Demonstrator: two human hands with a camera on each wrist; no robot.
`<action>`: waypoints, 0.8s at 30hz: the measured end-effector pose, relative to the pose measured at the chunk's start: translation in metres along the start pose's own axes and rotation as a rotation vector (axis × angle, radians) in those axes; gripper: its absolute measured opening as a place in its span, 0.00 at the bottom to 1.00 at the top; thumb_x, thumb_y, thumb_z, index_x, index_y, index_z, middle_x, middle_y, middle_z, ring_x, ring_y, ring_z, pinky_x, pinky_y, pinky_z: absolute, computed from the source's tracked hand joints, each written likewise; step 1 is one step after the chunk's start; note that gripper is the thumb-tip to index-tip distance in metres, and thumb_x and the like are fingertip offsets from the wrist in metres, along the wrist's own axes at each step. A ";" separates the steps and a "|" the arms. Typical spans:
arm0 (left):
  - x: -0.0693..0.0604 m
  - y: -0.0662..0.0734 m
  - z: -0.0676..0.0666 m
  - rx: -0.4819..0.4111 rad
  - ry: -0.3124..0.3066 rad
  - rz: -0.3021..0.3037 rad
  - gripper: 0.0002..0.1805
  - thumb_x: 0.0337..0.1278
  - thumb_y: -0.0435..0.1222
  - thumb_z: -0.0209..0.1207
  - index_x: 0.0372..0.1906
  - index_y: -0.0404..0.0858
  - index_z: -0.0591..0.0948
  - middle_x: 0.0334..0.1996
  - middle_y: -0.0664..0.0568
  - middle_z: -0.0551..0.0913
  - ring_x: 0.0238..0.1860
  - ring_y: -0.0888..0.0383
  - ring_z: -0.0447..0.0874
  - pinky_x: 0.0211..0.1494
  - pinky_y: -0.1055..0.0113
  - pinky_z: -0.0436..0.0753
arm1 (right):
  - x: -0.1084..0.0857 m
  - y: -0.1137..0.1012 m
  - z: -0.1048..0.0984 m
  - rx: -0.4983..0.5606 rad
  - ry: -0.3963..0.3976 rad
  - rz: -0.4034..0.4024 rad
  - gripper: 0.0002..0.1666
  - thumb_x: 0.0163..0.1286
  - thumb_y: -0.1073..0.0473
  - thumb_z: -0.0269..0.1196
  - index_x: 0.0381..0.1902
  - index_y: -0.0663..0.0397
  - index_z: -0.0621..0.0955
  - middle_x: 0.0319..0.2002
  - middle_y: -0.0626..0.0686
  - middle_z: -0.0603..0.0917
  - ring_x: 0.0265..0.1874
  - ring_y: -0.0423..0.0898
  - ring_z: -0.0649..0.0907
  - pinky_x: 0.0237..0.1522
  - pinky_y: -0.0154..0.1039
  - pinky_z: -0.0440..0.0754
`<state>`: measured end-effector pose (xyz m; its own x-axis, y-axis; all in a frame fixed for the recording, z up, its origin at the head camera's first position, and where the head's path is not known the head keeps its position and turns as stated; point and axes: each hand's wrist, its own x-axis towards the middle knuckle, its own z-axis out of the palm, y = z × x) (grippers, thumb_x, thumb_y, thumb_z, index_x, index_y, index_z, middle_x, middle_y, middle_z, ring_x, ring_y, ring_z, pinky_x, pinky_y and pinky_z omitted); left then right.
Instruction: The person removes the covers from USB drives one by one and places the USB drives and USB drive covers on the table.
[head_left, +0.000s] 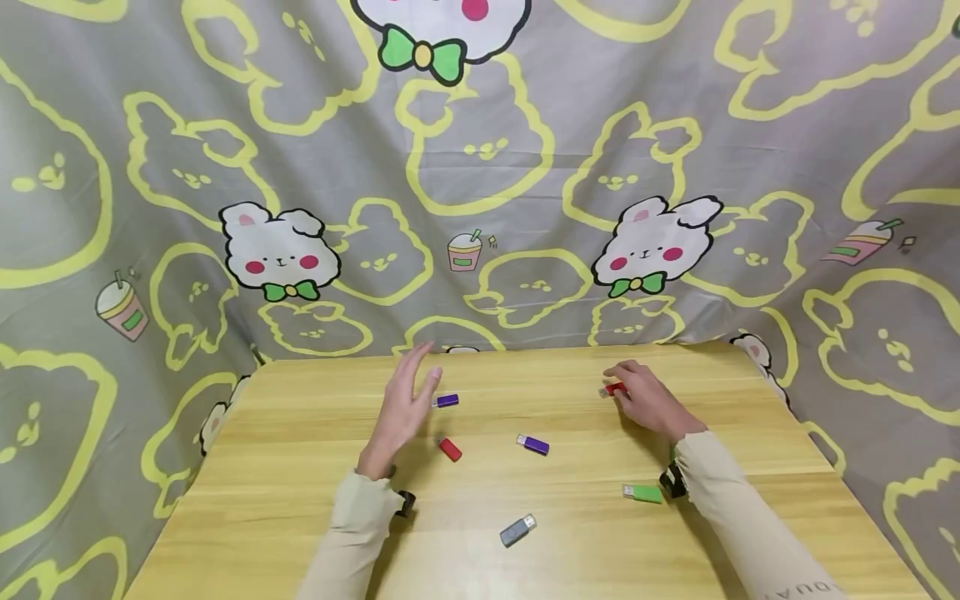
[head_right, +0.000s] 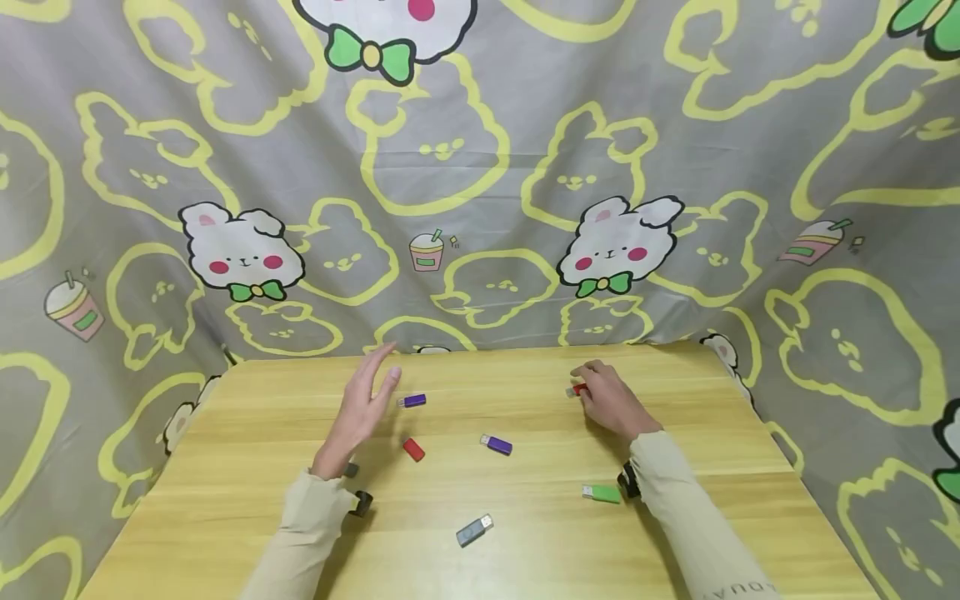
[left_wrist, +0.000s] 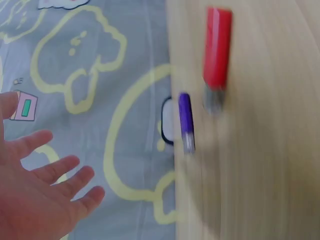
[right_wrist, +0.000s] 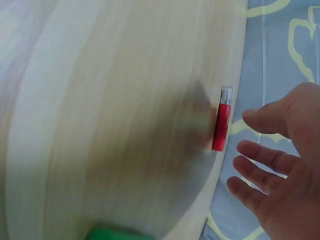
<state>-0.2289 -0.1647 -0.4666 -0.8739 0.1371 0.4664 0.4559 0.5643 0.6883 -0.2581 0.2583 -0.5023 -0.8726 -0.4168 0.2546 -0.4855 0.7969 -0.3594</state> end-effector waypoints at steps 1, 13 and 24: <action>-0.001 0.001 0.002 -0.023 0.007 0.007 0.28 0.80 0.43 0.50 0.75 0.34 0.67 0.74 0.35 0.66 0.75 0.36 0.61 0.76 0.36 0.59 | 0.001 -0.001 0.002 0.005 0.004 -0.006 0.19 0.66 0.75 0.64 0.56 0.69 0.82 0.54 0.69 0.80 0.54 0.69 0.79 0.56 0.64 0.79; -0.002 0.010 0.028 -0.122 -0.060 -0.066 0.26 0.81 0.46 0.49 0.75 0.42 0.70 0.71 0.40 0.71 0.67 0.34 0.71 0.65 0.35 0.74 | 0.000 0.002 0.007 0.008 0.031 -0.070 0.11 0.60 0.78 0.69 0.40 0.66 0.87 0.38 0.60 0.83 0.41 0.60 0.83 0.46 0.59 0.84; 0.003 0.018 0.034 -0.180 -0.072 -0.143 0.25 0.81 0.47 0.50 0.72 0.41 0.73 0.68 0.41 0.75 0.64 0.41 0.78 0.63 0.37 0.76 | 0.006 -0.001 0.004 0.025 -0.018 0.035 0.08 0.61 0.75 0.70 0.36 0.62 0.85 0.34 0.56 0.82 0.36 0.56 0.83 0.43 0.56 0.84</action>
<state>-0.2296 -0.1262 -0.4717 -0.9385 0.1274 0.3208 0.3438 0.4291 0.8353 -0.2629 0.2537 -0.5038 -0.8897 -0.3970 0.2253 -0.4558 0.8002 -0.3897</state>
